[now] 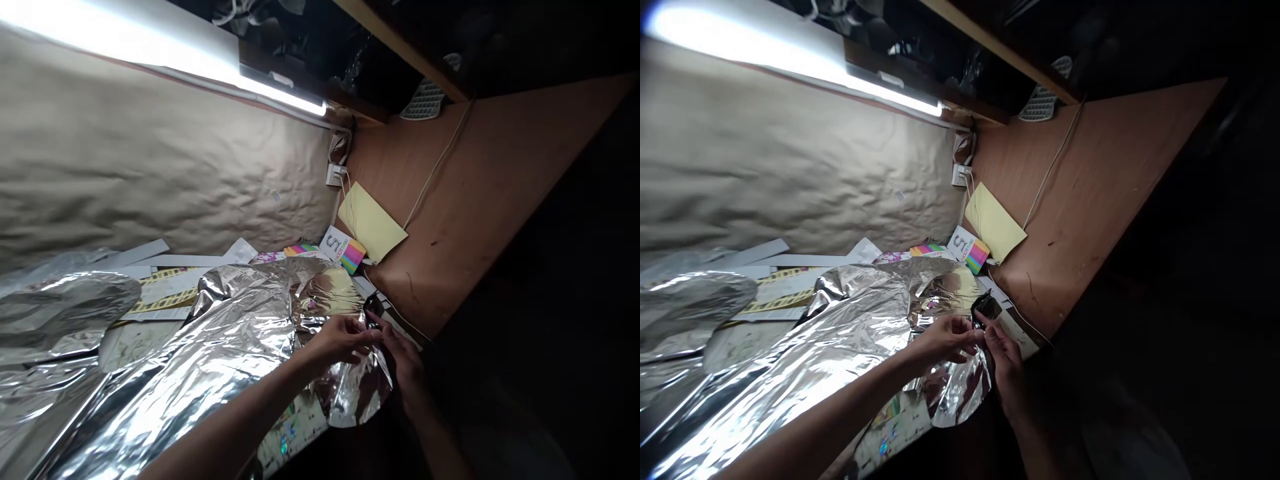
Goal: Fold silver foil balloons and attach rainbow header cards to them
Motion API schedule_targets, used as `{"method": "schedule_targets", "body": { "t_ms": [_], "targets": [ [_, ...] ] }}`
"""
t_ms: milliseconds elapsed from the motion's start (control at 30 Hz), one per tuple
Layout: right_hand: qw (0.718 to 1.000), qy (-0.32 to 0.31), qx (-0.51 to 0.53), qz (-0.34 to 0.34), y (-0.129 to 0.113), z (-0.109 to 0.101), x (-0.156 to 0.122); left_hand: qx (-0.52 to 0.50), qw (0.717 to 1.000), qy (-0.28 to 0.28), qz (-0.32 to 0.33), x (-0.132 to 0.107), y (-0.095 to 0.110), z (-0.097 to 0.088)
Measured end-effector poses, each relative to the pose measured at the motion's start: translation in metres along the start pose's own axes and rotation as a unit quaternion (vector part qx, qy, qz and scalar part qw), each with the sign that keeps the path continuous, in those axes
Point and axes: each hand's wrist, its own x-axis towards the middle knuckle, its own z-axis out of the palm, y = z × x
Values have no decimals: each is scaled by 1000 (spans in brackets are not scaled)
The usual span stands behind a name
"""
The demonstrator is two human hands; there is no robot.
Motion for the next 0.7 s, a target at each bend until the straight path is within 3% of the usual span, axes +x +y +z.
{"method": "schedule_targets", "body": {
  "t_ms": [133, 233, 400, 600, 700],
  "targets": [
    [987, 3, -125, -96, 7, 10, 5, -4, 998, 5, -58, -17, 25, -16],
    [974, -21, -189, -126, 8, 13, 2, 32, 996, 17, -82, -19, 34, -20],
    [954, -51, -268, -122, 1, 12, -8, 73, 993, 23, -93, -10, 25, -27],
    [958, -21, -262, -117, -3, 5, -21, 72, 993, 68, -64, -5, 16, -38],
    [968, 2, -238, -80, -3, 4, -20, 45, 998, 33, -33, -6, 11, -36]
  ]
}}
